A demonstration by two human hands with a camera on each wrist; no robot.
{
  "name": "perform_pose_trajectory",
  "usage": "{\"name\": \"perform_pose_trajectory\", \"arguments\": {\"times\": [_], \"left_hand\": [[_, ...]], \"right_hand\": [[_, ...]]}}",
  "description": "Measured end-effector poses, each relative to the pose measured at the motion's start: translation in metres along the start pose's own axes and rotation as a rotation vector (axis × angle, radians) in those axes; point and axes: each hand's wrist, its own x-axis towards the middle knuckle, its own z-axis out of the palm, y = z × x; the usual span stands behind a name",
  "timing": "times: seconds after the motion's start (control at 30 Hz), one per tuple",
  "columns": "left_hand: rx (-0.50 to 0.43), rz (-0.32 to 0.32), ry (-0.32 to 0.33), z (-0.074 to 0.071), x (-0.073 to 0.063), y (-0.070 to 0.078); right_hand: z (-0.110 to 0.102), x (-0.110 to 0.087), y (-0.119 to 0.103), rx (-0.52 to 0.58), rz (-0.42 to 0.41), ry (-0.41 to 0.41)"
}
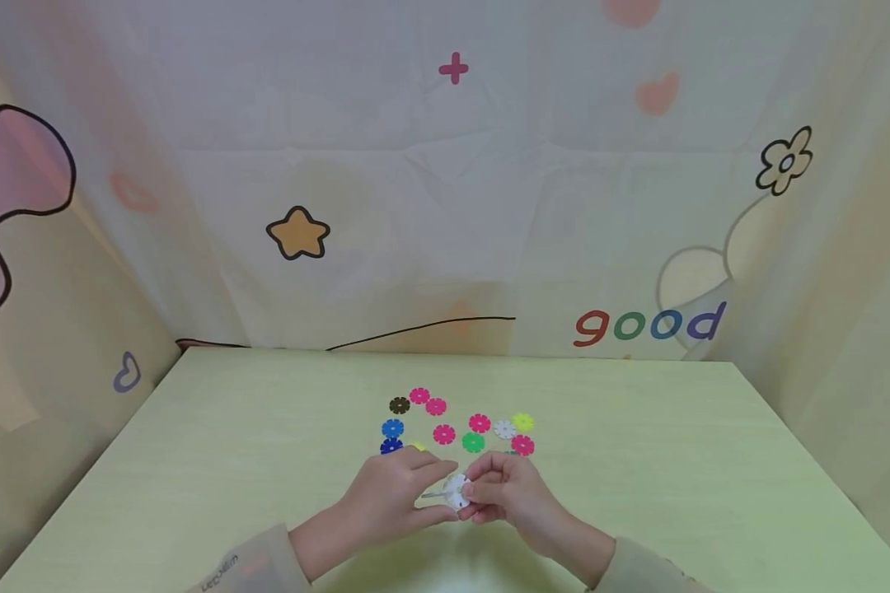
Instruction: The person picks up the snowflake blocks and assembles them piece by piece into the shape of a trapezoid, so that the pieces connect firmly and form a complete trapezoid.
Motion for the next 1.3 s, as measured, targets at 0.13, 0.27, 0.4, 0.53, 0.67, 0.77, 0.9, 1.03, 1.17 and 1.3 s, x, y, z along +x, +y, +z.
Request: {"name": "perform_pose_trajectory", "arguments": {"times": [0.13,0.27,0.4,0.53,0.67,0.77,0.9,1.03,1.17,1.3], "left_hand": [[-0.013,0.029,0.046,0.006,-0.003,0.001],[-0.006,0.069,0.077,0.011,-0.004,0.002],[-0.009,0.067,0.028,0.01,-0.007,0.0],[-0.051,-0.035,-0.096,0.005,-0.011,-0.005],[-0.073,-0.114,-0.157,0.003,-0.015,-0.014],[-0.085,-0.132,-0.167,0.004,-0.016,-0.02],[-0.104,-0.141,-0.172,0.005,-0.015,-0.025],[-0.116,-0.146,-0.178,0.005,-0.015,-0.026],[-0.127,-0.164,-0.207,0.004,-0.015,-0.025],[-0.129,-0.167,-0.223,0.004,-0.014,-0.026]], "right_hand": [[0.001,-0.001,0.003,-0.013,0.016,0.003],[0.001,-0.001,0.006,-0.041,0.037,0.0],[-0.003,0.0,0.007,-0.124,0.047,-0.035],[-0.02,0.009,0.002,-0.279,0.018,-0.038],[-0.047,0.029,-0.004,-0.475,-0.014,0.065],[-0.065,0.045,-0.006,-0.622,-0.031,0.147],[-0.081,0.063,-0.006,-0.767,-0.032,0.209],[-0.088,0.076,-0.007,-0.888,-0.007,0.231],[-0.092,0.087,-0.004,-0.968,0.045,0.229],[-0.095,0.096,0.002,-1.016,0.079,0.226]]}}
